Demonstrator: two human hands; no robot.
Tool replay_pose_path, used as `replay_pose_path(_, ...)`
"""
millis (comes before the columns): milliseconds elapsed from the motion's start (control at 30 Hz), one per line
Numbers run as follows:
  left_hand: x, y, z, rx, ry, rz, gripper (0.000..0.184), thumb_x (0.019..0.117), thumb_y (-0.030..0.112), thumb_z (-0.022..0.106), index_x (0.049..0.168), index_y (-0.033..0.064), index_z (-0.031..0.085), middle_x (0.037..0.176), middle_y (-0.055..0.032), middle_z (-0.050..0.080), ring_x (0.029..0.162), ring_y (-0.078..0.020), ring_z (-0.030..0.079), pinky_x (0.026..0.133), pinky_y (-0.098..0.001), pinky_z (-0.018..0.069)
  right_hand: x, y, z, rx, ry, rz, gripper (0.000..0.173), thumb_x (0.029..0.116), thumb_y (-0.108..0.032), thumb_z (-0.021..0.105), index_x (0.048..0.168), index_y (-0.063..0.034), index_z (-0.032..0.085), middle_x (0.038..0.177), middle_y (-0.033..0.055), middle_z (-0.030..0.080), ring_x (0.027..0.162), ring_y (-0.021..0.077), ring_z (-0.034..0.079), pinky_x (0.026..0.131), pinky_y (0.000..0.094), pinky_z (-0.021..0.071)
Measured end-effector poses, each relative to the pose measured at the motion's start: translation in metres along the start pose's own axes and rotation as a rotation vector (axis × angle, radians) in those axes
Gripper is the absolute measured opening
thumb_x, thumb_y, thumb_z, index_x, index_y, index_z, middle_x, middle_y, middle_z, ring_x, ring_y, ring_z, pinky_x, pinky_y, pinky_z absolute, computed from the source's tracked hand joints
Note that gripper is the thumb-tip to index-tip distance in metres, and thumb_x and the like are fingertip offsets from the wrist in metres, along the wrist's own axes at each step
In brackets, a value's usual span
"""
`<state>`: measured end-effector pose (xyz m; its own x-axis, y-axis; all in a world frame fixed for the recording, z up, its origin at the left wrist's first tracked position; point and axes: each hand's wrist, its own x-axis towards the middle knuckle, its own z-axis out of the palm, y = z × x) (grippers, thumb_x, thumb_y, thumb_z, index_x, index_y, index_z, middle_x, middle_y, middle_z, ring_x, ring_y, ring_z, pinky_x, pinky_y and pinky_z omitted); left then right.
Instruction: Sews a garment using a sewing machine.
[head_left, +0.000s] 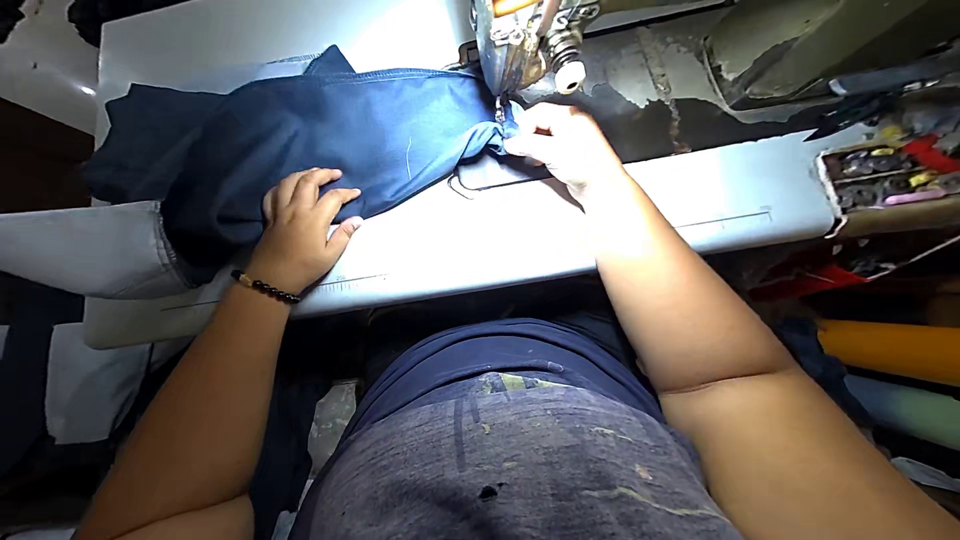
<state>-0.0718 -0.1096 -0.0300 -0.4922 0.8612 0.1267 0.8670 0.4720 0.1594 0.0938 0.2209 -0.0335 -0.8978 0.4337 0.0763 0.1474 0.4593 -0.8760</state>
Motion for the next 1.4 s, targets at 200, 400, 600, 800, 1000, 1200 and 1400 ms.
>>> replay_pose_path(200,0.015,0.004,-0.022,-0.082,0.215,0.003,0.036,0.1093,0.018,0.043,0.115,-0.0116,0.063,0.11,-0.0311,0.069,0.107,-0.0465,0.067,0.098,-0.0618,0.0486,-0.013,-0.02,-0.007,0.534,-0.116,0.26,0.015,0.1091,-0.02,0.045,0.114,-0.0084,0.053,0.098,0.0041,0.07,0.077,0.014,0.072,0.062,0.0275,0.0593)
replay_pose_path(400,0.044,0.023,-0.093,-0.023,0.105,-0.094,0.034,0.108,0.021,0.05,0.132,-0.0011,0.06,0.11,-0.0335,0.067,0.099,-0.0524,0.066,0.087,-0.0689,0.0485,-0.095,-0.047,0.02,0.656,-0.104,0.374,0.034,0.1069,-0.016,0.05,0.138,-0.0133,0.037,0.081,0.007,0.066,0.052,0.0155,0.067,0.049,0.0293,0.0605)
replay_pose_path(600,0.088,0.098,-0.061,-0.128,0.17,0.289,0.034,0.0892,0.002,0.05,0.113,0.0004,0.074,0.117,-0.0226,0.071,0.116,-0.0375,0.066,0.101,-0.0524,0.0498,-0.106,-0.028,0.026,0.73,-0.198,0.333,0.012,0.1052,-0.004,0.05,0.115,-0.0036,0.057,0.086,0.0063,0.07,0.063,0.0111,0.069,0.058,0.0241,0.0601)
replay_pose_path(800,0.133,0.145,-0.001,-0.313,-0.347,0.024,0.039,0.1087,0.023,0.045,0.099,-0.0042,0.071,0.107,-0.0218,0.067,0.109,-0.0357,0.064,0.095,-0.0564,0.0467,-0.102,-0.033,0.021,0.687,-0.196,0.375,0.021,0.1038,-0.002,0.054,0.124,-0.0038,0.053,0.09,0.0077,0.069,0.063,0.0117,0.069,0.059,0.0251,0.0608)
replay_pose_path(1000,0.132,0.157,-0.002,-0.537,-0.452,-0.227,0.049,0.1085,0.038,0.051,0.095,-0.0056,0.069,0.101,-0.0211,0.065,0.099,-0.0316,0.061,0.09,-0.0539,0.0455,-0.091,-0.023,0.018,0.586,-0.096,0.237,0.021,0.0958,0.004,0.062,0.116,-0.0015,0.059,0.098,0.0089,0.066,0.065,0.0111,0.068,0.061,0.0266,0.0618)
replay_pose_path(1200,0.135,0.157,0.003,-0.582,-0.483,-0.21,0.035,0.1077,0.027,0.054,0.097,-0.0036,0.07,0.1,-0.0171,0.065,0.097,-0.0263,0.059,0.089,-0.0495,0.0445,-0.095,-0.027,0.017,0.573,-0.096,0.263,0.015,0.0946,0.006,0.062,0.108,-0.0016,0.061,0.078,0.0069,0.066,0.054,0.0088,0.062,0.051,0.022,0.056)
replay_pose_path(1400,0.128,0.152,0.02,-0.45,-0.281,-0.171,0.044,0.0922,0.028,0.076,0.122,0.001,0.059,0.107,-0.018,0.063,0.098,-0.0332,0.063,0.087,-0.054,0.0517,-0.095,-0.017,0.022,0.172,0.009,0.008,0.023,0.0852,0.005,0.071,0.106,-0.0021,0.066,0.084,0.008,0.069,0.057,0.0097,0.062,0.051,0.0248,0.0546)
